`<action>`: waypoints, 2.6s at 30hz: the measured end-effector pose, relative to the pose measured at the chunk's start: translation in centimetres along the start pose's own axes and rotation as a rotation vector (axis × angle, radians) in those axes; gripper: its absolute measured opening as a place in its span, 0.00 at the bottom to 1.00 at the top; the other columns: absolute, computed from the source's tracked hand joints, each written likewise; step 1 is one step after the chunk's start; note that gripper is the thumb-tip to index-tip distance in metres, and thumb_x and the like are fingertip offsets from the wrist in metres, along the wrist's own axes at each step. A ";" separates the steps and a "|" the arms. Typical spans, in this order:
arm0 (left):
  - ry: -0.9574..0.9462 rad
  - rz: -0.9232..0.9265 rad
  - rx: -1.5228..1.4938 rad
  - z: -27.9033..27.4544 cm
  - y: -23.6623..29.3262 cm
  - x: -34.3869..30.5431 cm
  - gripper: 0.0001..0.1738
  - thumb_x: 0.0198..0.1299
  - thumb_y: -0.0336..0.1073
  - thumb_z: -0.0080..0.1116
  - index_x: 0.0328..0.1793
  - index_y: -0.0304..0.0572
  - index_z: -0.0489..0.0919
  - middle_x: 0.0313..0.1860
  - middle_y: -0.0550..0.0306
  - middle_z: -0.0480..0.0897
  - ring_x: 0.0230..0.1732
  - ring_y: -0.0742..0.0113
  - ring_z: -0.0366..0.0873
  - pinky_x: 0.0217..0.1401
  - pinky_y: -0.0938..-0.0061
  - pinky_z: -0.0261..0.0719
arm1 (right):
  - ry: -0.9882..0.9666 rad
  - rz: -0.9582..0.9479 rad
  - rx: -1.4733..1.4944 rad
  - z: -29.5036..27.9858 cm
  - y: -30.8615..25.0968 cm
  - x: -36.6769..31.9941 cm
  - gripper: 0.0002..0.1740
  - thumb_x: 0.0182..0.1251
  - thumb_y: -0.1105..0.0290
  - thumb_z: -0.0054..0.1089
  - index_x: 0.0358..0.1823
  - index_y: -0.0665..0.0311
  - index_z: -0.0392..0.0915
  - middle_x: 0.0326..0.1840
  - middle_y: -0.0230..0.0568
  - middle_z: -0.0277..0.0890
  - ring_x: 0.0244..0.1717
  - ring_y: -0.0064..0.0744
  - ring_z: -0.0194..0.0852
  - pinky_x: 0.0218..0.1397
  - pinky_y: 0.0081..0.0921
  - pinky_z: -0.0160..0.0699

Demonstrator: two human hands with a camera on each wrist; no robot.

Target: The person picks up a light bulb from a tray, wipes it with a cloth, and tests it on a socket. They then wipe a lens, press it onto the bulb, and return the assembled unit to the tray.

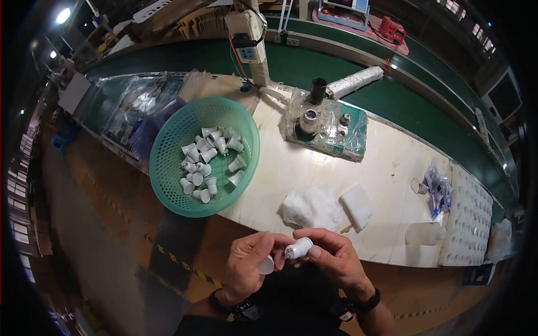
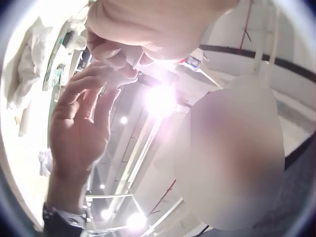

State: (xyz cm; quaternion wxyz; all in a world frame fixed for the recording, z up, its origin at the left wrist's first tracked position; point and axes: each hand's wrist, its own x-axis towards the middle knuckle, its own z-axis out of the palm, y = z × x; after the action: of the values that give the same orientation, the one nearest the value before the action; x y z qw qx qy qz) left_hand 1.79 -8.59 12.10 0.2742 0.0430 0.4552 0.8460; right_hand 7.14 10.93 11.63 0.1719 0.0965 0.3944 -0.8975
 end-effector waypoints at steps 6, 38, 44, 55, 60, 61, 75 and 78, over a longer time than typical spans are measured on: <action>0.106 -0.066 -0.217 -1.7 -1.1 2.0 0.22 0.79 0.43 0.45 0.63 0.28 0.74 0.42 0.54 0.79 0.40 0.69 0.74 0.45 0.75 0.70 | 0.377 -0.351 -0.522 -4.3 -7.4 2.7 0.17 0.69 0.75 0.67 0.58 0.70 0.78 0.45 0.39 0.83 0.42 0.23 0.82 0.49 0.19 0.81; 0.107 -0.045 0.187 -2.2 -2.7 -0.5 0.15 0.72 0.33 0.58 0.59 0.34 0.70 0.31 0.57 0.79 0.27 0.77 0.74 0.28 0.84 0.71 | 0.660 -0.620 -0.859 -17.8 -11.1 15.5 0.12 0.60 0.72 0.75 0.41 0.68 0.82 0.33 0.34 0.83 0.33 0.21 0.78 0.36 0.21 0.77; 0.173 0.007 0.183 -2.7 -2.8 -0.9 0.11 0.72 0.32 0.58 0.55 0.37 0.74 0.31 0.58 0.81 0.26 0.77 0.76 0.28 0.84 0.73 | 0.649 -0.609 -0.829 -19.4 -10.9 16.1 0.14 0.60 0.71 0.75 0.43 0.69 0.82 0.33 0.36 0.83 0.32 0.22 0.79 0.35 0.22 0.78; 0.158 0.180 0.307 -2.1 -0.3 -1.8 0.15 0.76 0.37 0.54 0.63 0.38 0.81 0.37 0.63 0.81 0.35 0.82 0.73 0.39 0.85 0.72 | -0.012 -0.795 -1.251 5.6 -6.9 16.0 0.21 0.61 0.72 0.73 0.57 0.61 0.81 0.42 0.45 0.78 0.34 0.39 0.82 0.40 0.33 0.82; 0.233 0.266 0.365 -1.5 1.5 -2.7 0.13 0.73 0.31 0.59 0.60 0.37 0.81 0.39 0.61 0.83 0.38 0.78 0.78 0.44 0.82 0.77 | 0.062 -0.250 -0.992 6.9 -5.5 8.0 0.23 0.72 0.65 0.65 0.64 0.69 0.76 0.43 0.44 0.83 0.41 0.28 0.81 0.42 0.25 0.80; 0.235 0.289 0.372 -1.4 1.3 -2.6 0.13 0.72 0.30 0.60 0.60 0.36 0.81 0.39 0.61 0.83 0.39 0.78 0.79 0.45 0.82 0.78 | 0.030 -0.006 -0.871 6.1 -5.0 6.2 0.24 0.75 0.64 0.62 0.65 0.71 0.75 0.43 0.42 0.83 0.42 0.24 0.80 0.43 0.22 0.80; 0.090 0.139 -0.024 0.9 -0.5 -2.4 0.19 0.76 0.41 0.54 0.57 0.29 0.82 0.37 0.55 0.83 0.30 0.75 0.76 0.30 0.82 0.72 | 0.028 -0.246 -0.102 3.0 1.1 -0.5 0.24 0.66 0.83 0.67 0.63 0.71 0.73 0.55 0.42 0.81 0.56 0.29 0.80 0.61 0.28 0.80; 0.054 0.064 -0.121 0.6 -0.3 -2.3 0.20 0.77 0.42 0.52 0.59 0.29 0.82 0.38 0.55 0.83 0.31 0.76 0.75 0.32 0.83 0.72 | 0.003 -0.276 -0.070 2.8 1.3 -0.3 0.24 0.66 0.85 0.65 0.63 0.72 0.73 0.57 0.45 0.80 0.58 0.30 0.79 0.62 0.29 0.80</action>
State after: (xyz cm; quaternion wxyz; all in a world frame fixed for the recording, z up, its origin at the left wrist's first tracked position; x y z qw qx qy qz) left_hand 4.11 -9.18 12.59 0.2369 0.0180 0.4090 0.8810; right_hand 7.82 8.07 12.73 0.0495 0.0368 0.4354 -0.8981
